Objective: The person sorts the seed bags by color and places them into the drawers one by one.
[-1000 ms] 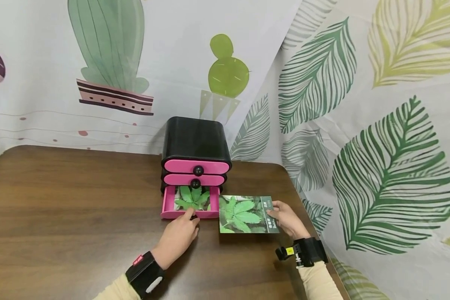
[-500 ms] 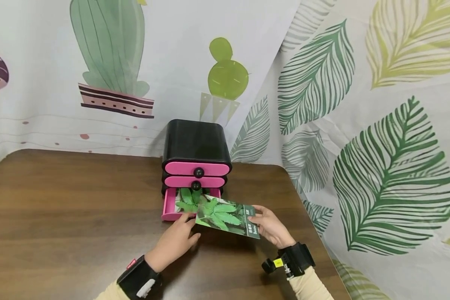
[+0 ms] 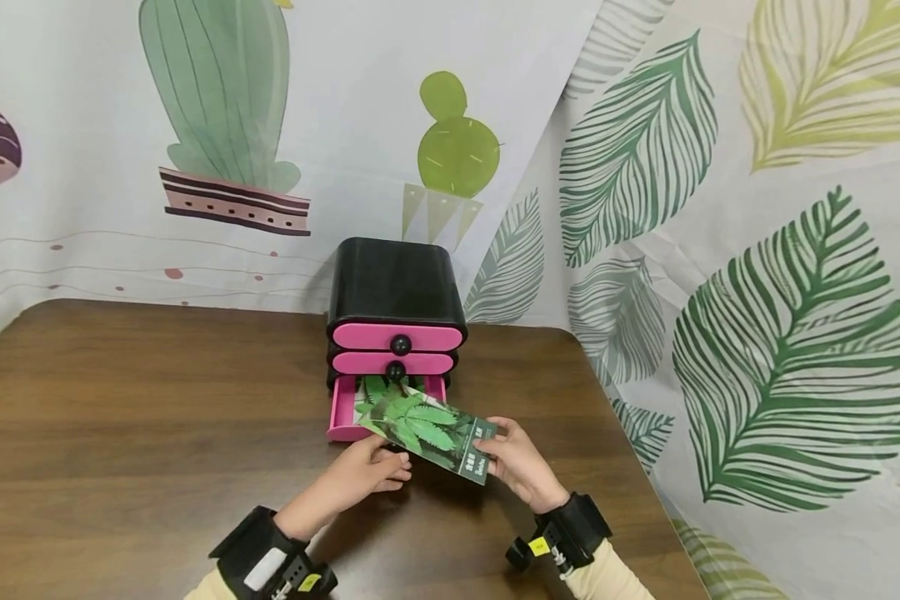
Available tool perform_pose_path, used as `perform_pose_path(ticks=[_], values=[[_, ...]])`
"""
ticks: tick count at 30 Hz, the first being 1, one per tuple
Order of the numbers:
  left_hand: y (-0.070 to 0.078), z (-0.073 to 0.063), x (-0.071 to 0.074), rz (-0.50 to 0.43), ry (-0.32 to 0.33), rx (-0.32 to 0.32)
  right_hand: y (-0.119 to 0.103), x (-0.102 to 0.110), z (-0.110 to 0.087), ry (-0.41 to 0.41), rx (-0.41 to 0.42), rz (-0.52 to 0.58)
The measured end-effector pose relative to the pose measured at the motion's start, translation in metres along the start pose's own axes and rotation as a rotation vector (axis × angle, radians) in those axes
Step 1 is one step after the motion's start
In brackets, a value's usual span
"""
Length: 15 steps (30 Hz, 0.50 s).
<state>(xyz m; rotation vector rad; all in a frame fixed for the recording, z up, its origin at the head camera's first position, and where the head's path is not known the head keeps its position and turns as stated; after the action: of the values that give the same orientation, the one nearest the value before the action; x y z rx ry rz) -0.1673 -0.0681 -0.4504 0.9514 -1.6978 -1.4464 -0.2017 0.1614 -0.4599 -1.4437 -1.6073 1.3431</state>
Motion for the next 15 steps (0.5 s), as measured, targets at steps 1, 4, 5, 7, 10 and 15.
perform_pose_path(ticks=[1, 4, 5, 7, 10, 15], values=[[-0.001, 0.001, 0.0, -0.059, -0.012, 0.011, 0.001, -0.001, -0.001, 0.0, -0.001, -0.002], [-0.004, 0.005, 0.001, -0.166, -0.019, 0.031, 0.003, -0.006, -0.002, -0.013, 0.001, -0.009], [-0.005, 0.006, 0.002, -0.186, -0.015, 0.038, 0.003, -0.008, -0.002, -0.022, 0.002, -0.016], [-0.007, 0.008, 0.005, -0.221, -0.002, 0.044, 0.003, -0.011, -0.004, -0.044, 0.003, -0.035], [-0.007, 0.009, 0.009, -0.253, 0.017, 0.048, 0.003, -0.015, -0.006, -0.077, -0.004, -0.076], [-0.008, 0.01, 0.017, -0.288, 0.069, 0.075, 0.002, -0.02, -0.01, -0.069, 0.004, -0.137]])
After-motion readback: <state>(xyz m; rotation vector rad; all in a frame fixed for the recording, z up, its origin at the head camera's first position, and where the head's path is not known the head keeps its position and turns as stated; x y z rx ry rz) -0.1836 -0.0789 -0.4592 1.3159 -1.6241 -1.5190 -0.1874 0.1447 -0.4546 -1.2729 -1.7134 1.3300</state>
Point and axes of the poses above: each hand's wrist, its own z-axis towards the middle knuckle, its own x-axis out of the back of the hand, y = z × x, the point moved 3 cm from there along z, towards the middle knuckle, and after that the axes turned 4 degrees about -y, right-handed, at the moved point
